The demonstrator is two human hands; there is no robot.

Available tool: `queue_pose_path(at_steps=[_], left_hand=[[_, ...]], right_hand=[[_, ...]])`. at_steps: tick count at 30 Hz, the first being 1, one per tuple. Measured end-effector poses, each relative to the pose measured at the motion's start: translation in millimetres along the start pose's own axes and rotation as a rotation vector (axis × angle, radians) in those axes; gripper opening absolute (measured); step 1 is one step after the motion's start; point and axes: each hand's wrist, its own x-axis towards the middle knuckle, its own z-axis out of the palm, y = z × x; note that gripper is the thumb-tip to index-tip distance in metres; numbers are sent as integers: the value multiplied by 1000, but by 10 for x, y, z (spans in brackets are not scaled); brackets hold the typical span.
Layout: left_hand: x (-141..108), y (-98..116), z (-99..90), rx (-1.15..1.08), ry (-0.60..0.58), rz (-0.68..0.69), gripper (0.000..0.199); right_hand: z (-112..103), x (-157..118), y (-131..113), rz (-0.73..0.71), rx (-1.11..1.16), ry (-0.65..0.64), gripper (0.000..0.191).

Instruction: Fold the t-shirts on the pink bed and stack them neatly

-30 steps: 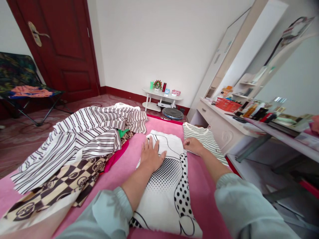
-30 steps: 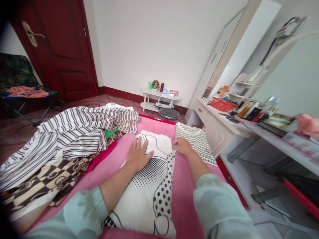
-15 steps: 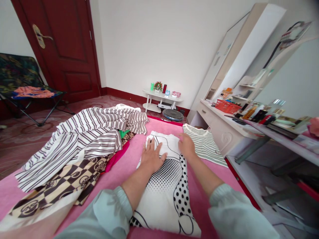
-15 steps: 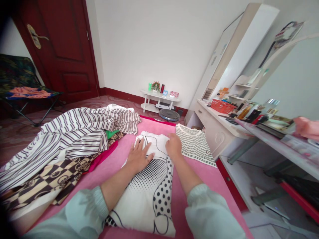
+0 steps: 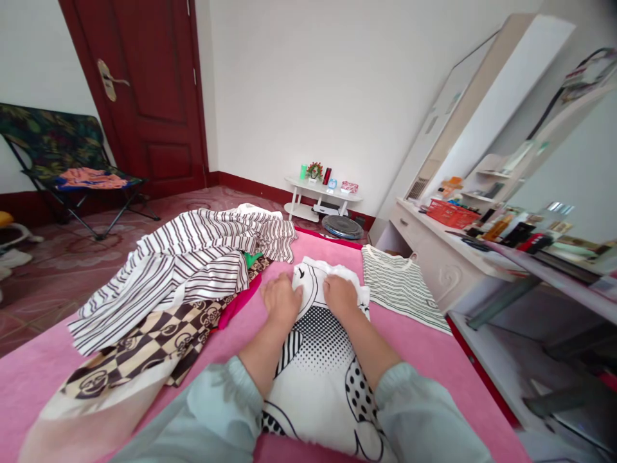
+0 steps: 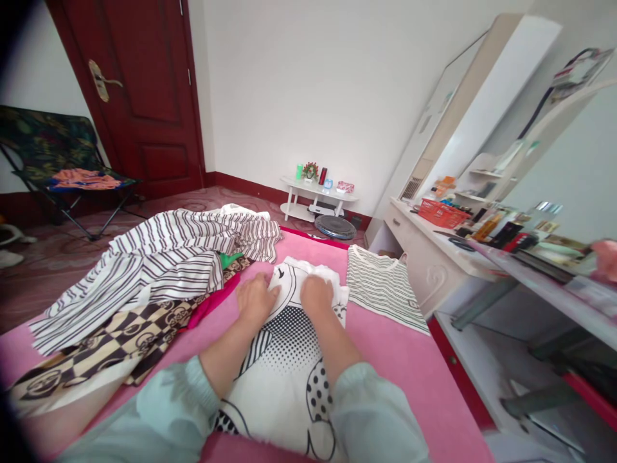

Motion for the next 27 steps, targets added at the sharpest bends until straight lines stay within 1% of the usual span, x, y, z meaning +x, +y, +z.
queue_pose_path(at_steps=[3, 5, 7, 9, 12, 14, 17, 21, 24, 27], left_hand=[[43, -36, 12, -22, -20, 0, 28], [51, -39, 20, -44, -14, 14, 22], [43, -28, 20, -53, 8, 36, 18], [27, -8, 9, -42, 35, 70, 16], [3, 24, -23, -8, 46, 116, 16], [-6, 35, -39, 1, 35, 135, 16], [-5, 31, -37, -22, 33, 149, 16], [1, 12, -5, -71, 38, 164, 15], [-5, 12, -4, -78, 33, 160, 13], [-12, 17, -31, -54, 30, 106, 18]], right_hand=[[-57, 138, -176, 18, 27, 40, 30], [-41, 211, -280, -36, 90, 53, 29], [7, 264, -368, -100, 154, 37, 28], [65, 306, -440, -128, 185, 14, 27], [132, 384, -514, -97, 180, 9, 28], [157, 448, -536, -55, 166, 7, 25], [182, 534, -510, 21, 157, 16, 19], [199, 541, -381, 109, 191, 25, 26], [159, 449, -263, 118, 237, -1, 30], [73, 279, -152, 111, 245, -9, 35]])
